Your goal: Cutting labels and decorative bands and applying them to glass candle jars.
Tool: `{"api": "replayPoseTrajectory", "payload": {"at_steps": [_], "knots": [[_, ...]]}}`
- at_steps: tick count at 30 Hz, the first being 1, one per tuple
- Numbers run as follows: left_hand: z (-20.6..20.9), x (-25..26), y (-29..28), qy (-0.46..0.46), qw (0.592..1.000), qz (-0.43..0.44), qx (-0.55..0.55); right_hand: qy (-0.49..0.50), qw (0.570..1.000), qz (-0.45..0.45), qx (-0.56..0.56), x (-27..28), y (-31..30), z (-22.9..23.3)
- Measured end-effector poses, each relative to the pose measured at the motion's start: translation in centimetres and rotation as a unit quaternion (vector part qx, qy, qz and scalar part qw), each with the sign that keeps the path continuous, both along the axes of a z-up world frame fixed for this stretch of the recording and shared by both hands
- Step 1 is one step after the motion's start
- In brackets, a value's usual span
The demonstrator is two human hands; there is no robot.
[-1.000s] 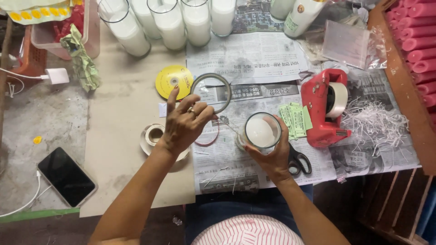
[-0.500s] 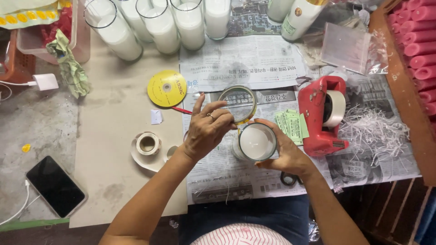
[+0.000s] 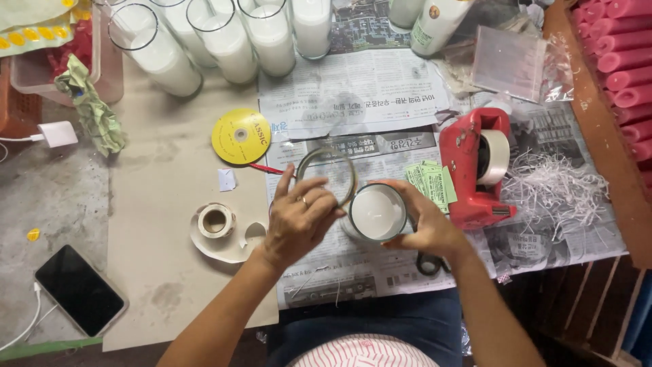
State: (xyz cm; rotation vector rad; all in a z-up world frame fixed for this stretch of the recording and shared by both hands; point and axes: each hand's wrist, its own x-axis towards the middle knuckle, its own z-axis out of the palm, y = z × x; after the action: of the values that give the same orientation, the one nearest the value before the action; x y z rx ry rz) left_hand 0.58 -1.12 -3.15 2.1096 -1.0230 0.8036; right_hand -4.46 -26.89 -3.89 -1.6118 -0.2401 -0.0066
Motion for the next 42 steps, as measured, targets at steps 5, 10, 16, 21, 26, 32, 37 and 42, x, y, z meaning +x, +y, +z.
{"api": "replayPoseTrajectory", "payload": {"at_steps": [5,10,16,21,26,32,37,42], "knots": [[2.2,-5.0,-0.3,-0.033,0.996,0.075,0.020,0.101,0.958,0.269,0.016,4.6,-1.6,3.3],[1.7,-5.3,-0.8,-0.042,0.995,0.093,0.010,0.103,0.979,0.173,0.023,1.2,-1.6,0.4],[1.7,-5.2,-0.6,-0.042,0.997,0.070,0.003,-0.040,0.981,-0.178,-0.060,-4.6,6.7,-1.0],[0.7,-4.6,0.7,-0.051,0.996,0.070,0.019,-0.089,0.944,-0.299,-0.107,-3.7,8.6,-4.0],[3.5,-1.0,5.8,-0.159,0.972,0.087,0.150,-0.105,0.933,-0.319,-0.131,-3.7,8.9,-3.9],[3.3,3.5,6.8,-0.100,0.983,0.071,0.136,-0.099,0.938,-0.310,-0.121,-3.9,7.8,-4.5],[1.7,5.5,3.3,-0.062,0.993,0.050,0.093,-0.097,0.948,-0.273,-0.128,-3.8,6.6,-3.9],[1.5,5.7,1.1,0.014,0.996,0.021,0.084,-0.090,0.963,-0.217,-0.130,-3.0,4.5,-3.2]]}}
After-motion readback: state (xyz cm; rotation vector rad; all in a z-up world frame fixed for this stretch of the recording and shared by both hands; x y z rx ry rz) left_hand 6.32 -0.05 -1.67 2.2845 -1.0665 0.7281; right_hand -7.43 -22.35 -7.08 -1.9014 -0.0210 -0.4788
